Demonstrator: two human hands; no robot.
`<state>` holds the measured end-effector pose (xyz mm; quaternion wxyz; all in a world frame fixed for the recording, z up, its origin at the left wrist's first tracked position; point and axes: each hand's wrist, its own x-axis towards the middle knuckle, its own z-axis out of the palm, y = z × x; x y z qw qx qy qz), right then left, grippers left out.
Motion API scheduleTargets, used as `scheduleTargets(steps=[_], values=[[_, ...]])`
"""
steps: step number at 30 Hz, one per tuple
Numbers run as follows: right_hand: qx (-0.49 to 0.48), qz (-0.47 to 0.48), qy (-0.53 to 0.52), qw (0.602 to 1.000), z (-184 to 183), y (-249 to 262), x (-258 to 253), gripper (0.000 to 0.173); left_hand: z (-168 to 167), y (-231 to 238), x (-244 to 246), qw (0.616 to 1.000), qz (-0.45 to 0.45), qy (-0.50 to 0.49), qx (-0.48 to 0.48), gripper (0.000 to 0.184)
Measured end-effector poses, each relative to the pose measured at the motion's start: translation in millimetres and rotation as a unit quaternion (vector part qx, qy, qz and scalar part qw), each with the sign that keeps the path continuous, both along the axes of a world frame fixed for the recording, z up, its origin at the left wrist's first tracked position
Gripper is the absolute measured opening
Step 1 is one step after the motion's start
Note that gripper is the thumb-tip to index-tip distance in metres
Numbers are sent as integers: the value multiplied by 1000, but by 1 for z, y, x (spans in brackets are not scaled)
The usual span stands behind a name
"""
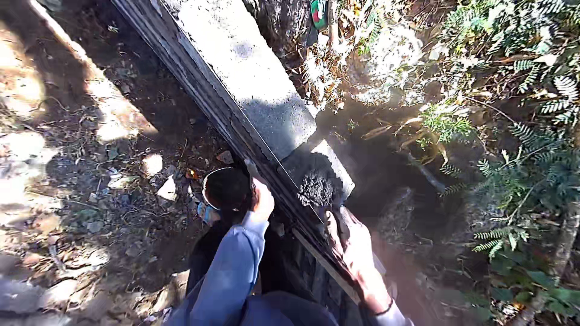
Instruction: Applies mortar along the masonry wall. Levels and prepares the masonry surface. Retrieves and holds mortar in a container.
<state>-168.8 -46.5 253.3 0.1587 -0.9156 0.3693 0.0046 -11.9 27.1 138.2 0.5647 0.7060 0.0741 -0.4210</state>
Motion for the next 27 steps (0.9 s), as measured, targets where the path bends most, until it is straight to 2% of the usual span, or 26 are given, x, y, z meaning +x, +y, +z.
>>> scheduleTargets(steps=[1, 3, 5, 9, 13, 16, 17, 19, 21, 24, 27], values=[[-31, -20, 14, 999, -8, -5, 4, 45, 3, -19, 0, 999, 39, 18, 4, 54], [-51, -37, 26, 998, -23, -22, 8, 43, 0, -52, 0, 975, 191, 110, -30, 67], [-46, -14, 1, 999, -25, -45, -1, 44, -3, -66, -3, 956, 249, 149, -44, 72], [-89, 154, -10, 984, -6, -128, -22, 49, -3, -70, -7, 967, 220, 115, -62, 72], [-92, 365, 32, 926, -21, -200, 3, 42, -7, -77, -6, 973, 216, 72, -35, 73], [-35, 411, 87, 907, -37, -212, 39, 35, -11, -79, -7, 968, 238, 73, -32, 73], [-25, 430, 74, 900, -39, -215, 49, 39, -9, -79, -5, 962, 255, 85, -41, 73], [-20, 450, -12, 893, -42, -220, 56, 47, -4, -76, -6, 951, 281, 110, -74, 72], [-21, 418, -75, 905, -45, -221, 63, 47, -7, -75, -6, 946, 292, 113, -83, 73], [-19, 368, 15, 930, -48, -214, 72, 42, -8, -74, -11, 956, 267, 97, -74, 72], [-24, 425, -7, 905, -58, -225, 66, 47, -4, -76, -13, 965, 244, 84, -36, 74]])
